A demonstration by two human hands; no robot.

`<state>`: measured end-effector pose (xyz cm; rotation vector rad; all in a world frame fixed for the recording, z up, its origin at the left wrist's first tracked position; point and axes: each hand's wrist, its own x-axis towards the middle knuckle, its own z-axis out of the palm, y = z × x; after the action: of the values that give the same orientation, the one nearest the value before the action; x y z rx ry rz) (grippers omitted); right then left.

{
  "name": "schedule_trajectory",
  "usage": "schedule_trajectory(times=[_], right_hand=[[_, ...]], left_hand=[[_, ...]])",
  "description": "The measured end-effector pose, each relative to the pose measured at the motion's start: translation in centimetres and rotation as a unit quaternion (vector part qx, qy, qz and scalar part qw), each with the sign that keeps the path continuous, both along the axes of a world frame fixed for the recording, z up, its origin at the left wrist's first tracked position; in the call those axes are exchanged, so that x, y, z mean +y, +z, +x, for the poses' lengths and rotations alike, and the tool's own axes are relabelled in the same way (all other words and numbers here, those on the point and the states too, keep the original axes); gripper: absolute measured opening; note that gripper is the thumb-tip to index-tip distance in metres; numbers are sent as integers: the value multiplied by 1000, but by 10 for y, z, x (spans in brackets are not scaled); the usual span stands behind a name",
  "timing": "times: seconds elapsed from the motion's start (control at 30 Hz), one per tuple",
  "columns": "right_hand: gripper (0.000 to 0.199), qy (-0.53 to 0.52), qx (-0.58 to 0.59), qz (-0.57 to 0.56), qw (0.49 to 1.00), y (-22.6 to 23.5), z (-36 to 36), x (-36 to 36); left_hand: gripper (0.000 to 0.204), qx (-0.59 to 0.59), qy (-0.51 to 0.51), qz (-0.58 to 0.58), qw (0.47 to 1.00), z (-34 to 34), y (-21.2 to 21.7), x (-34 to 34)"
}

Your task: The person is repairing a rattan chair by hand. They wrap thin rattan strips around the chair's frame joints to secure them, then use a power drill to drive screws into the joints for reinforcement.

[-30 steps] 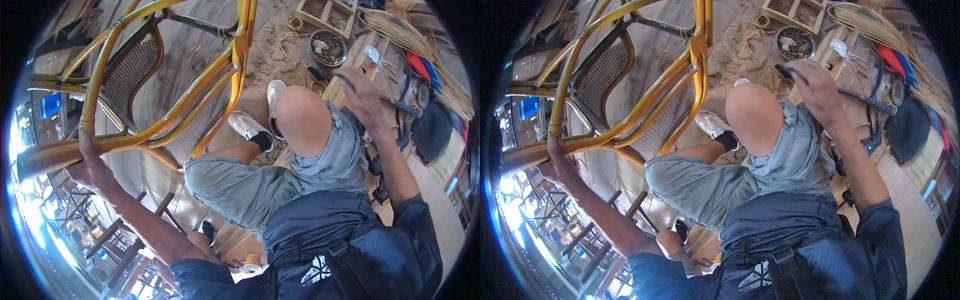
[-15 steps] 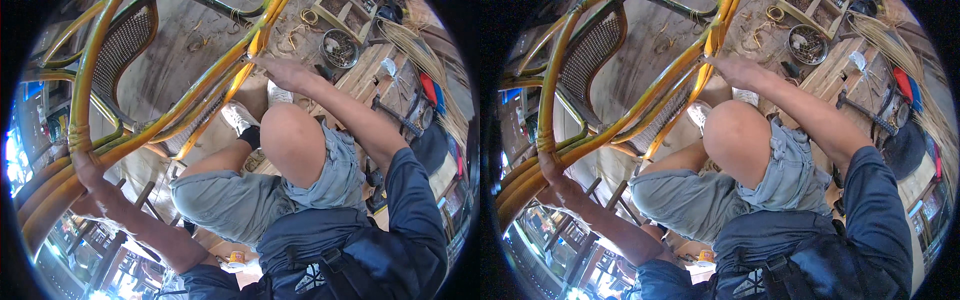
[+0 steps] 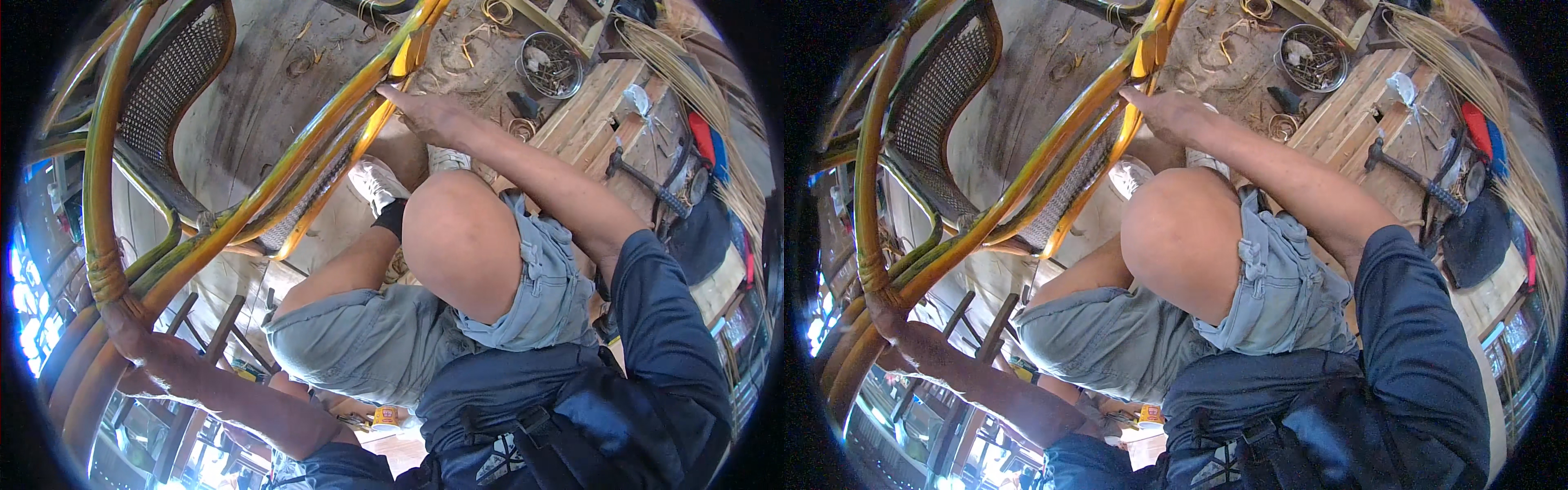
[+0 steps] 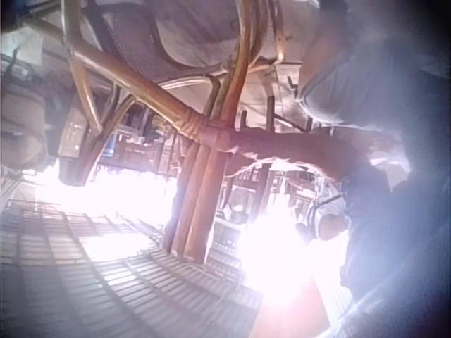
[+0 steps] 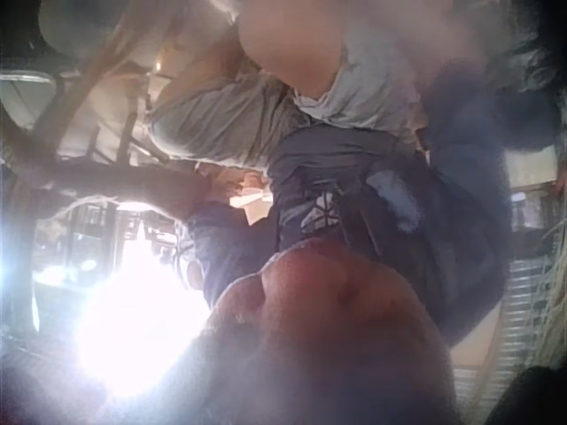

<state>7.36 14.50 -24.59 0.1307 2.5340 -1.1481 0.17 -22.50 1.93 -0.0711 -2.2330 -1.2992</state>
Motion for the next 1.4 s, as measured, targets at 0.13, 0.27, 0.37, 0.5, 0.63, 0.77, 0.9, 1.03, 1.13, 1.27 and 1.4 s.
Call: schedule_trajectory(times=[0.13, 0.27, 0.37, 0.5, 0.63, 0.77, 0.9, 1.03, 1.13, 1.27, 1.4], right_hand=[[54, 1, 68, -21, 997, -3, 7, 2], [44, -42, 175, -74, 981, 1, 25, 27], [36, -115, 151, -40, 981, 5, 48, 54], [34, -257, 38, -152, 954, 4, 69, 70], [34, -369, 109, -174, 906, 25, 54, 75], [55, -443, 150, -332, 820, 83, -1, 109], [94, -385, 238, -447, 772, 139, -65, 145], [69, -301, 324, -555, 705, 157, -125, 147], [55, -231, 359, -575, 698, 162, -133, 140], [56, -285, 354, -582, 674, 166, -125, 123], [63, -358, 397, -494, 686, 160, -123, 112]], left_hand=[[46, -4, 6, 10, 1000, 5, -2, -3], [45, -3, 2, 17, 1000, 7, -3, -8], [45, -20, 39, 32, 999, 9, -2, -12], [48, -26, 36, -2, 999, 12, -1, -5], [58, 1, 41, -12, 999, 18, 1, 25], [70, -8, 84, -21, 996, 23, 6, 51], [70, -89, 187, -23, 978, 27, 5, 56], [48, -94, 211, -223, 947, 64, -16, 63], [36, -2, 159, -497, 853, 114, -52, 88], [45, -223, -46, -94, 969, 127, -126, 143], [49, -435, 67, 486, 755, 81, -184, 169]])
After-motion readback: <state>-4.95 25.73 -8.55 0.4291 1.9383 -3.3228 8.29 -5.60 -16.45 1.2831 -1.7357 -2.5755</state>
